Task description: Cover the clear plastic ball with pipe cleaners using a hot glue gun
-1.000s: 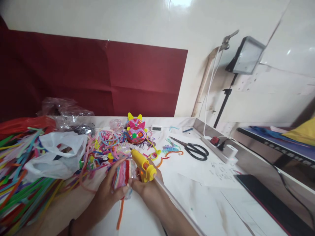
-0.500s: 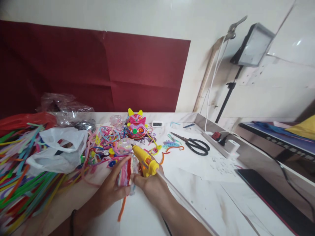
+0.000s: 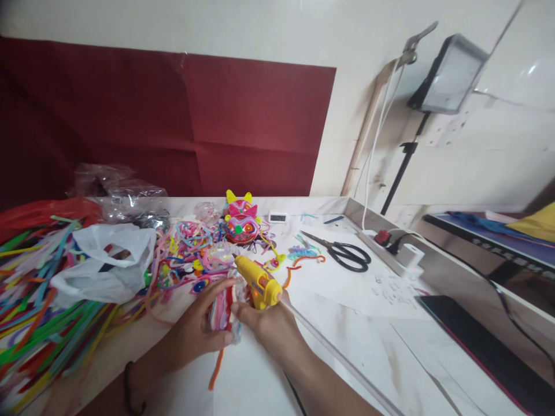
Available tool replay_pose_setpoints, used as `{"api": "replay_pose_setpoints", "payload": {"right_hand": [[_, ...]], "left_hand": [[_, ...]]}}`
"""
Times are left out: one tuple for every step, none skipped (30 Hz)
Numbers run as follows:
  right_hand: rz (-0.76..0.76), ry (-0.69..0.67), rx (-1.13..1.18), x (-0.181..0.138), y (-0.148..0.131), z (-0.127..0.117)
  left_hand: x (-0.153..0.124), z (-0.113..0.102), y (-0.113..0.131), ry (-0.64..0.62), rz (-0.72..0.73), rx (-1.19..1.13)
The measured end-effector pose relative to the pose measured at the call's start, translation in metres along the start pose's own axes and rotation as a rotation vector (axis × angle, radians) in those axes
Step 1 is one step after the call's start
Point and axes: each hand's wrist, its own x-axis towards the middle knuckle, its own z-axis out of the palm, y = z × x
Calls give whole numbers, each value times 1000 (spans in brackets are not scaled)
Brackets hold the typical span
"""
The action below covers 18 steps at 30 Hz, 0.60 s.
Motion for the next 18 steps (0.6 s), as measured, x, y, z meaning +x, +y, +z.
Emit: {"api": "replay_pose_setpoints", "payload": {"right_hand": [[5,1,-8,0,0,0],[13,-4,-9,-1,0,-1],[22,-14,-2,-1,0,-1],[30,-28,14,-2,-1,-2],[36,-42,35,-2,-1,-2],[42,-53,51,-2,-1,-3],[50,-59,57,-2,-2,-3],[56,-62,56,-2,-2,-4],[59,-69,45,-1,-3,-5],[56,-77,30,-1,-3,-6],[46,-82,18,1,-4,-7],[27,-80,7,2,-4,-9],[0,-67,-8,3,-6,-11],[-36,-43,-34,5,-7,-15],[-84,-7,-80,6,-9,-19],[-137,30,-148,7,-11,-24],[-182,51,-236,7,-13,-30],[-228,68,-338,7,-15,-36]], "left_hand": [[0,0,0,6,2,-10],[0,1,-1,10,1,-19],[0,1,-1,8,-5,-26],[0,2,-1,7,-12,-32],[0,2,-1,4,-20,-35],[0,2,-1,3,-24,-37],[0,2,-1,4,-24,-37],[0,3,-1,6,-23,-35],[0,3,-2,10,-20,-34],[0,3,-3,15,-11,-34],[0,3,-4,20,1,-35],[0,4,-5,26,13,-35],[0,4,-6,30,25,-33],[0,3,-8,39,36,-28],[0,3,-9,48,44,-18],[1,2,-9,59,47,-6],[2,2,-9,71,50,7],[2,1,-8,85,56,23]]}}
